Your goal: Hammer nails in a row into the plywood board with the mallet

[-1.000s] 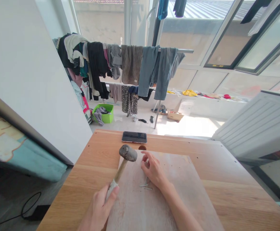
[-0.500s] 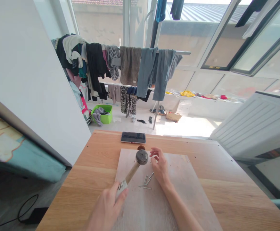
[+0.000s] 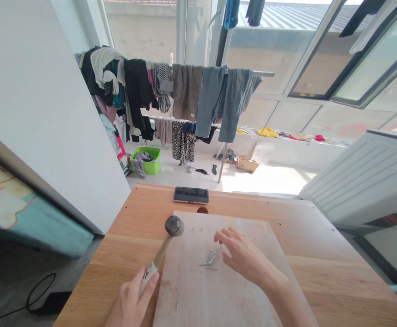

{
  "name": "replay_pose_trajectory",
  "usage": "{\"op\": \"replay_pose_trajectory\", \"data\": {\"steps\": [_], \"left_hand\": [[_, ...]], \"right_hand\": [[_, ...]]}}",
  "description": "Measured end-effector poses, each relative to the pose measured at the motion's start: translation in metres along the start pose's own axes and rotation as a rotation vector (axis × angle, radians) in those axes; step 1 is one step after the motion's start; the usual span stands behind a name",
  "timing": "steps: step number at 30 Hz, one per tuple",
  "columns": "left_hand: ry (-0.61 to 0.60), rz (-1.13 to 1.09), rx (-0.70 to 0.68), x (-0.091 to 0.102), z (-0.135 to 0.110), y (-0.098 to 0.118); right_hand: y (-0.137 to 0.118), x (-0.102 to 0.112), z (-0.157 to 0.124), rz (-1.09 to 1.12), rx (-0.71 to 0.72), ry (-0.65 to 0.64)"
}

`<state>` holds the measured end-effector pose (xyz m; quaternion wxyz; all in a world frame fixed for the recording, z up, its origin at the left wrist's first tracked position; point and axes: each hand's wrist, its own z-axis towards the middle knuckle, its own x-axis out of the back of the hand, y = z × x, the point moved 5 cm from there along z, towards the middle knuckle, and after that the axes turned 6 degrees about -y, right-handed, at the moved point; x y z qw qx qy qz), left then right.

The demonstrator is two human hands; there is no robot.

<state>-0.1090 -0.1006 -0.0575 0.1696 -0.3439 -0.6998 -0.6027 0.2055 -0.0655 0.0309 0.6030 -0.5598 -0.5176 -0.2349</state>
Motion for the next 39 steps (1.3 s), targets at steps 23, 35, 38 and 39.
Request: {"op": "replay_pose_trajectory", "data": {"steps": [23, 35, 38, 39], "left_hand": [[-0.097, 0.309, 0.087, -0.007, 0.005, 0.007], [-0.086, 0.2, 0.056, -0.007, 0.006, 0.0], [-0.1, 0.134, 0.063, -0.002, 0.007, 0.005], [-0.11, 0.103, 0.055, 0.0, 0.007, 0.007]], "right_hand": [[0.022, -0.006, 0.042, 0.119, 0.052, 0.259], [0.027, -0.028, 0.046, 0.391, -0.05, 0.349], [0.034, -0.035, 0.044, 0.458, -0.092, 0.4], [0.036, -0.036, 0.044, 0.475, -0.099, 0.41]]}}
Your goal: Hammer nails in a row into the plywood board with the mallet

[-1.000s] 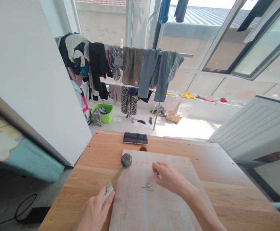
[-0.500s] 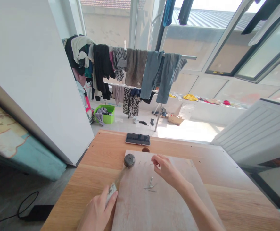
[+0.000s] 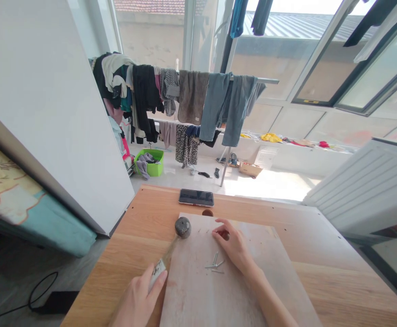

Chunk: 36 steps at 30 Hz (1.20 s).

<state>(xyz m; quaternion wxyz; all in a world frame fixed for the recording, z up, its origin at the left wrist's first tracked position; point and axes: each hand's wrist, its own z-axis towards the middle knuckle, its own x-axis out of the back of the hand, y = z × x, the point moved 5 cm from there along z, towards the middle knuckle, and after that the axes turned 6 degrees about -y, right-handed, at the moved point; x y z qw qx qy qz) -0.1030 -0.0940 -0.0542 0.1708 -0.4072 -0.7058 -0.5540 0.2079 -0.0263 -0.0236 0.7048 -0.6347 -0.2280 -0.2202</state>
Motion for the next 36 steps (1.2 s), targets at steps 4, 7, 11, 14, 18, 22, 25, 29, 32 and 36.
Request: {"op": "replay_pose_trajectory", "data": {"steps": [4, 7, 11, 14, 18, 22, 25, 29, 32, 36], "left_hand": [[-0.036, -0.135, -0.076, 0.0, -0.003, 0.004], [0.013, -0.16, -0.068, -0.003, -0.005, 0.008], [-0.009, -0.192, -0.103, -0.005, -0.007, 0.035], [-0.041, -0.189, -0.127, -0.004, -0.005, 0.062], [-0.057, -0.04, -0.125, -0.004, 0.001, 0.09], [-0.111, 0.181, -0.114, -0.01, 0.007, 0.107], [-0.135, 0.254, -0.105, -0.013, 0.008, 0.109], [-0.099, 0.097, -0.153, -0.012, 0.003, 0.098], [-0.014, -0.015, -0.153, -0.006, 0.001, 0.074], [0.085, -0.01, -0.075, 0.001, 0.002, 0.025]], "right_hand": [[0.002, 0.0, 0.001, 0.048, -0.014, 0.005], [0.004, 0.0, 0.002, 0.076, -0.02, 0.003], [0.007, -0.003, 0.002, 0.106, -0.026, 0.002], [0.009, -0.004, 0.002, 0.133, -0.018, 0.006], [0.01, 0.005, 0.0, 0.213, 0.028, -0.019], [0.015, 0.017, -0.003, 0.3, 0.074, -0.016], [0.023, 0.022, -0.002, 0.306, 0.061, 0.036], [0.025, 0.028, -0.004, 0.22, 0.018, 0.071], [0.006, 0.031, -0.014, 0.142, 0.039, -0.046], [-0.028, 0.023, -0.033, -0.001, 0.089, -0.394]]}}
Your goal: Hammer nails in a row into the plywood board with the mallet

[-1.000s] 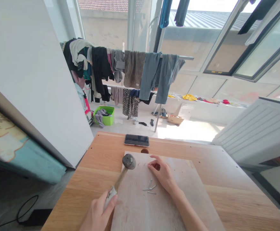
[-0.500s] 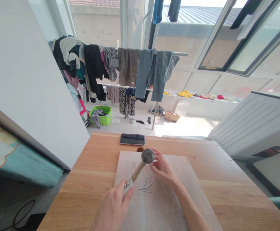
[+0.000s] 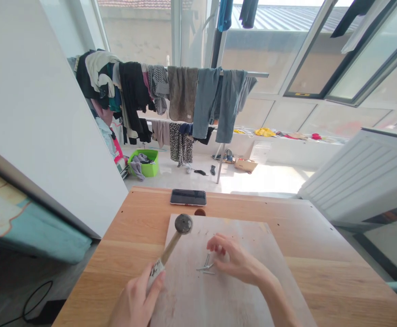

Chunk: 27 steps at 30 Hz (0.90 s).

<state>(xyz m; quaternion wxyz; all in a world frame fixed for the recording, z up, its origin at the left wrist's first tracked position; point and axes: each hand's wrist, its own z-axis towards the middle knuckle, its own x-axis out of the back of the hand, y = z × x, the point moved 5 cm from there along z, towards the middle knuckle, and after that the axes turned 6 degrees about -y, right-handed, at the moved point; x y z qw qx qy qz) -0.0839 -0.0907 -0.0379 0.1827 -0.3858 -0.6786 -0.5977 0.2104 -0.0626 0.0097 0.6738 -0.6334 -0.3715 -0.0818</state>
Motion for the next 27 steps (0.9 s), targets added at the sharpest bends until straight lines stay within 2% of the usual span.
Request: {"op": "replay_pose_trajectory", "data": {"steps": [3, 6, 11, 18, 22, 25, 27], "left_hand": [[0.049, 0.105, 0.076, 0.0, -0.001, -0.033], [0.068, 0.166, 0.072, -0.003, 0.0, -0.045], [0.038, 0.22, 0.08, -0.005, 0.003, -0.042], [0.049, 0.251, 0.095, -0.005, 0.003, -0.041], [0.037, 0.243, 0.094, -0.005, 0.003, -0.041], [0.031, 0.242, 0.096, -0.004, 0.004, -0.039], [0.03, 0.255, 0.102, -0.004, 0.004, -0.039]], "right_hand": [[-0.013, -0.006, -0.001, -0.116, -0.014, -0.086], [-0.016, -0.01, 0.003, -0.134, -0.022, -0.095], [-0.013, -0.014, 0.004, -0.177, -0.059, -0.083], [-0.027, -0.024, 0.005, -0.363, -0.055, -0.109], [-0.027, -0.023, 0.005, -0.254, -0.038, -0.111], [-0.018, -0.011, 0.003, -0.075, 0.027, -0.018], [-0.007, 0.003, 0.003, -0.016, 0.046, 0.159]]}}
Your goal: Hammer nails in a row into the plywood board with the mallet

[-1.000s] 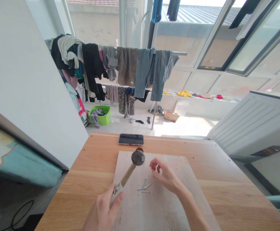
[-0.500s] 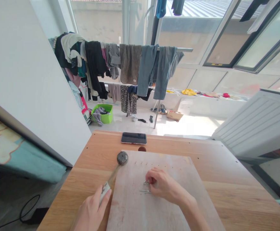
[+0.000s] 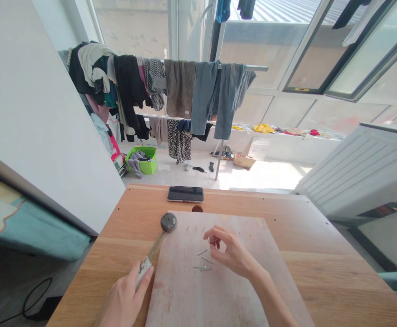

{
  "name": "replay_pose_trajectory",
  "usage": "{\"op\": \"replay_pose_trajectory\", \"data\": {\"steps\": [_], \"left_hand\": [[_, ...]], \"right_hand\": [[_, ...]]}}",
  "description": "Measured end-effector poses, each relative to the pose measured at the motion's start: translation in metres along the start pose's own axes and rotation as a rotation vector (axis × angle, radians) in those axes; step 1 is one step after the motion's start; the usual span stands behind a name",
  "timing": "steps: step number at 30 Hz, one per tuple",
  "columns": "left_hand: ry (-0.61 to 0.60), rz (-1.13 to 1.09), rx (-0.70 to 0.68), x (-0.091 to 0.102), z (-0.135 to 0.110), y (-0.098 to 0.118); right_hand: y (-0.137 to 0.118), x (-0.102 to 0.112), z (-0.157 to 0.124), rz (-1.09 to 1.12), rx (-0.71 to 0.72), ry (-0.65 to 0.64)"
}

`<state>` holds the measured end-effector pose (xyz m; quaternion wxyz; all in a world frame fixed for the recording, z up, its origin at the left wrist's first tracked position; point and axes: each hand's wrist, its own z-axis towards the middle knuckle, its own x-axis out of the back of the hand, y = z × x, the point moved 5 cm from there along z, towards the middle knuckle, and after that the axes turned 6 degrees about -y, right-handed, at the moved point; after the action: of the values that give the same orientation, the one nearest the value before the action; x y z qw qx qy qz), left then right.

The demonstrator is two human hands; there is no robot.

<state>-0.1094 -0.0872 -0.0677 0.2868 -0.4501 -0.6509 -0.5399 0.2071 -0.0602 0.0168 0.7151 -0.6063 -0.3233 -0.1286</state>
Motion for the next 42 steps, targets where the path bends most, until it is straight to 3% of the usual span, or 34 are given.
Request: {"op": "replay_pose_trajectory", "data": {"steps": [3, 5, 10, 16, 24, 28, 32, 36, 42], "left_hand": [[0.006, 0.004, -0.014, 0.0, 0.002, 0.0], [0.0, 0.004, -0.011, 0.001, 0.003, 0.0], [-0.048, -0.003, 0.013, 0.002, 0.004, 0.003], [0.011, -0.077, -0.037, 0.003, 0.002, 0.003], [0.008, -0.313, -0.08, 0.01, -0.004, 0.009], [-0.047, -0.383, -0.121, 0.012, -0.012, 0.034], [-0.075, -0.392, -0.167, 0.017, -0.012, 0.076], [-0.215, -0.246, -0.19, 0.015, -0.004, 0.117], [-0.299, -0.023, -0.138, 0.014, 0.001, 0.134]], "right_hand": [[0.024, 0.014, 0.003, 0.014, -0.045, 0.262], [0.038, 0.015, 0.005, 0.007, -0.088, 0.339], [0.049, 0.008, 0.008, -0.037, -0.111, 0.347], [0.041, 0.004, 0.007, -0.08, -0.087, 0.316], [0.045, 0.002, 0.01, -0.077, -0.087, 0.307], [0.05, 0.001, 0.01, -0.061, -0.099, 0.312], [0.052, -0.001, 0.01, -0.052, -0.105, 0.315], [0.052, -0.001, 0.01, -0.051, -0.108, 0.318], [0.056, 0.001, 0.008, -0.054, -0.085, 0.345]]}}
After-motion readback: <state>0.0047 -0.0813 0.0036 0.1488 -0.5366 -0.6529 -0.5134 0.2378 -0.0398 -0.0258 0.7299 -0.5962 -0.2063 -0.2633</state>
